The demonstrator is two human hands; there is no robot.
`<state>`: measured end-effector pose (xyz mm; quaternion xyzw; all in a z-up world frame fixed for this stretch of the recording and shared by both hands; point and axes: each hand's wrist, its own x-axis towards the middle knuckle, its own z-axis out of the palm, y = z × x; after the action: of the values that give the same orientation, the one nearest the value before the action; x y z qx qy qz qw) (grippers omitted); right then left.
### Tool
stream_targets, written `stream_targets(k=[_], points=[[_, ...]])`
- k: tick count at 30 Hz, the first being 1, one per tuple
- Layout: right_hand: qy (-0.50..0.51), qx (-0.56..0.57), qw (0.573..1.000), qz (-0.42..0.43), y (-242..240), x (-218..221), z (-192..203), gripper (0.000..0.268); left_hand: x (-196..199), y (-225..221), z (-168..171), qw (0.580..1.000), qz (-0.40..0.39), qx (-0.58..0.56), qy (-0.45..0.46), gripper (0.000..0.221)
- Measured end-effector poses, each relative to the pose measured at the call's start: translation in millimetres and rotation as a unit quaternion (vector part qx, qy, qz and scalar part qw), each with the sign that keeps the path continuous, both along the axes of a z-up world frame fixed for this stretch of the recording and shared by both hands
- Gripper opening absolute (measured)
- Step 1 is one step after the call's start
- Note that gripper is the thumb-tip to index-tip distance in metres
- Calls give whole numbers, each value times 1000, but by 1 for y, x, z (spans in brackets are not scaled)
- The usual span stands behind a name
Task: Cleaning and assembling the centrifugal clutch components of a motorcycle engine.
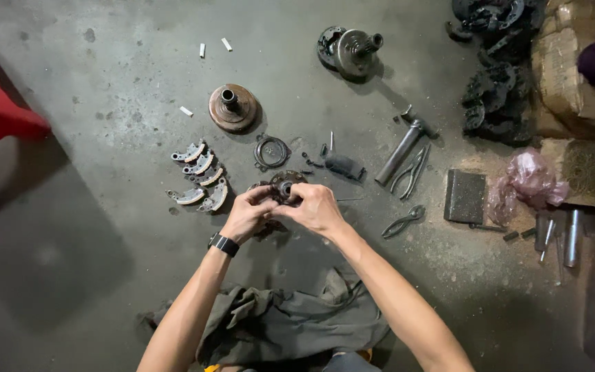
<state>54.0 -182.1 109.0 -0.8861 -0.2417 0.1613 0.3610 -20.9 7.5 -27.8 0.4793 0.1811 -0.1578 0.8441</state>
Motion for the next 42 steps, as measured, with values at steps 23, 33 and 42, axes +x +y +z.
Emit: stream_targets(k=[23, 33, 42], points=[[-148, -224, 957, -107, -84, 19, -93, 19, -45, 11, 56, 782, -79, 586, -199, 42], [-258, 11, 956, 138, 23, 29, -76, 36, -52, 3, 69, 714, -170, 650, -198, 59], [-286, -161, 904, 274, 82, 29, -107, 27, -67, 34, 95, 794, 32, 582, -174, 35]])
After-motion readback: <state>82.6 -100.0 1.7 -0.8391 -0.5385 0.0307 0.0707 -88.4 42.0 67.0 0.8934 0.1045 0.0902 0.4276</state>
